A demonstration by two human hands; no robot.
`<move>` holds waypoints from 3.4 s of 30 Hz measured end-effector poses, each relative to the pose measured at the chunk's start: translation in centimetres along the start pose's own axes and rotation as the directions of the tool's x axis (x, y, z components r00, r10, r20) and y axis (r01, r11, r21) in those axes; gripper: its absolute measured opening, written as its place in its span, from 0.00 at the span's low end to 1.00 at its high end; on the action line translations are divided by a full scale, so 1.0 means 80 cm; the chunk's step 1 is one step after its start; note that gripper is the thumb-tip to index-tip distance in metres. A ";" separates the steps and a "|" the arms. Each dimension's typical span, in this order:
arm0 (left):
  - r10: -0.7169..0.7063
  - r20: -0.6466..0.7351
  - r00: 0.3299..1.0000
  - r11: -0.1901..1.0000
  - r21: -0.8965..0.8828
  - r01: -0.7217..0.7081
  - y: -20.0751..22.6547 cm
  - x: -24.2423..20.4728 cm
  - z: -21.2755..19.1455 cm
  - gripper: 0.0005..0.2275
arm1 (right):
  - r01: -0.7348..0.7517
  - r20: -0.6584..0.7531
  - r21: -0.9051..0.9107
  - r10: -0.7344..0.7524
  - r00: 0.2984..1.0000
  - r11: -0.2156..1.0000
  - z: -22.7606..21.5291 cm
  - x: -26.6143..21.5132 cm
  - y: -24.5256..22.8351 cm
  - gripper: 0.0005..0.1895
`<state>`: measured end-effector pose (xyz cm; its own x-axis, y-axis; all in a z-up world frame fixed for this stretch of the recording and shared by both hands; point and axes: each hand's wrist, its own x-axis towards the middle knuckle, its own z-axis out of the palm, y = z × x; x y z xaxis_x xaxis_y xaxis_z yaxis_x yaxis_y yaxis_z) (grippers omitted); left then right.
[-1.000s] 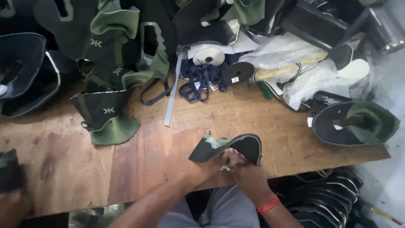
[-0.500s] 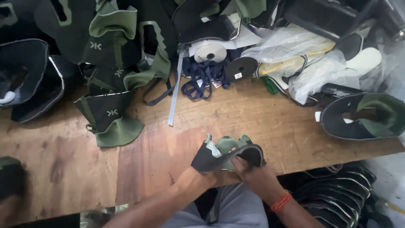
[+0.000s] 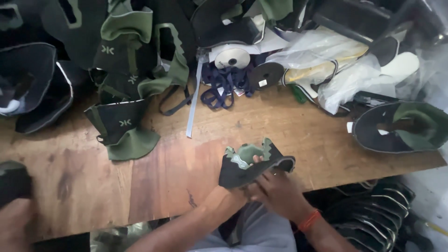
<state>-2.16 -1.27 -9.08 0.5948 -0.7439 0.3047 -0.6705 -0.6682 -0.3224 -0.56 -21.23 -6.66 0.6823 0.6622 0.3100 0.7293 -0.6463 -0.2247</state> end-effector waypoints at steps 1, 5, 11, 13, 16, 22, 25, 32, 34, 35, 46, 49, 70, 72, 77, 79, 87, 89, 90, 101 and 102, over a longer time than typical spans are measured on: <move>0.004 0.001 1.000 1.000 0.006 -0.004 0.005 -0.008 0.019 0.24 | 0.000 -0.008 0.001 0.000 1.000 1.000 0.023 -0.013 0.021 0.31; 0.128 0.203 0.971 0.979 -0.180 -0.092 0.017 -0.038 0.090 0.11 | -0.279 0.352 -0.218 0.342 0.871 0.935 0.055 -0.011 0.034 0.21; 0.133 0.185 0.974 0.903 -0.428 -0.042 0.009 -0.047 0.092 0.07 | -0.101 -0.261 0.027 0.105 0.960 0.994 0.067 0.007 0.014 0.16; 0.140 0.124 0.982 0.933 -0.348 -0.089 0.000 -0.045 0.091 0.07 | -0.070 -0.159 -0.017 0.066 0.985 0.997 0.058 0.013 0.019 0.11; 0.212 0.024 0.977 0.971 -0.120 -0.208 0.000 -0.037 0.094 0.09 | -0.055 -0.191 -0.045 0.045 0.981 0.997 0.035 0.011 0.011 0.13; -0.048 -0.238 0.970 0.911 -0.408 -0.055 -0.009 -0.004 0.062 0.15 | -0.347 -0.160 -0.016 0.340 0.926 0.938 0.028 -0.016 0.061 0.16; -0.042 -0.228 0.973 0.918 -0.394 -0.053 -0.007 0.014 0.068 0.17 | -0.681 0.244 0.079 0.648 0.721 0.728 -0.020 0.010 0.022 0.30; -0.168 -0.021 0.985 0.905 -0.400 0.146 0.000 0.017 0.126 0.14 | -0.257 0.138 0.956 0.560 0.817 0.140 0.145 -0.020 0.043 0.32; -0.210 0.056 0.976 0.895 -0.391 0.215 -0.014 0.005 0.148 0.13 | -0.264 -0.007 0.849 0.510 0.860 0.457 0.144 -0.019 0.027 0.29; -0.225 0.089 0.970 0.892 -0.383 0.242 -0.027 0.003 0.158 0.13 | -0.213 -0.203 0.504 0.355 0.913 0.837 0.140 -0.015 0.020 0.25; -0.308 0.387 0.869 0.857 -0.284 0.430 -0.102 0.044 0.123 0.09 | -0.561 -0.072 0.300 0.604 0.793 0.772 0.040 0.069 -0.011 0.18; -0.439 0.442 0.782 0.591 -0.514 0.622 -0.098 0.050 0.073 0.11 | -0.423 -0.215 0.319 0.499 0.840 0.848 0.033 0.076 -0.021 0.21; -0.606 0.224 0.764 0.412 -0.732 0.542 -0.087 0.034 0.055 0.10 | -0.671 -0.038 -0.088 0.671 0.741 0.736 0.080 0.082 -0.006 0.20; -0.570 0.280 0.772 0.465 -0.665 0.584 -0.086 0.039 0.041 0.10 | -0.423 -0.397 0.086 0.420 0.816 0.902 0.075 0.085 -0.009 0.12; -0.532 0.230 0.815 0.652 -0.503 0.567 -0.071 0.043 0.046 0.10 | -0.416 -0.316 0.102 0.426 0.847 0.903 0.081 0.066 0.004 0.13; -0.510 0.222 0.831 0.685 -0.480 0.549 -0.077 0.047 0.051 0.11 | -0.344 -0.391 0.111 0.359 0.848 0.932 0.074 0.071 0.010 0.14; -0.437 0.082 0.896 0.667 -0.638 0.384 -0.084 0.049 0.037 0.07 | -0.571 -0.116 0.028 0.570 0.813 0.820 0.062 0.087 -0.004 0.15; -0.433 0.128 0.892 0.691 -0.589 0.419 -0.074 0.047 0.049 0.08 | -0.568 -0.098 0.013 0.567 0.818 0.823 0.072 0.078 0.001 0.14; -0.443 0.153 0.883 0.718 -0.529 0.452 -0.072 0.050 0.055 0.09 | -0.547 -0.094 -0.007 0.544 0.834 0.837 0.075 0.078 0.008 0.14; -0.298 -0.026 0.954 0.913 -0.300 0.276 -0.078 -0.026 0.141 0.13 | -0.349 -0.054 0.259 0.374 0.926 0.901 0.050 0.051 -0.006 0.30; -0.282 0.248 0.927 0.861 -0.361 0.358 -0.079 -0.027 0.146 0.10 | -0.542 0.184 0.254 0.510 0.840 0.801 0.040 0.059 -0.002 0.25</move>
<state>5.96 4.44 -18.18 0.8503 -0.5042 0.1512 -0.5241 -0.8375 0.1547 2.68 -16.76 -8.15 0.9548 0.2962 -0.0245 0.2271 -0.7802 -0.5828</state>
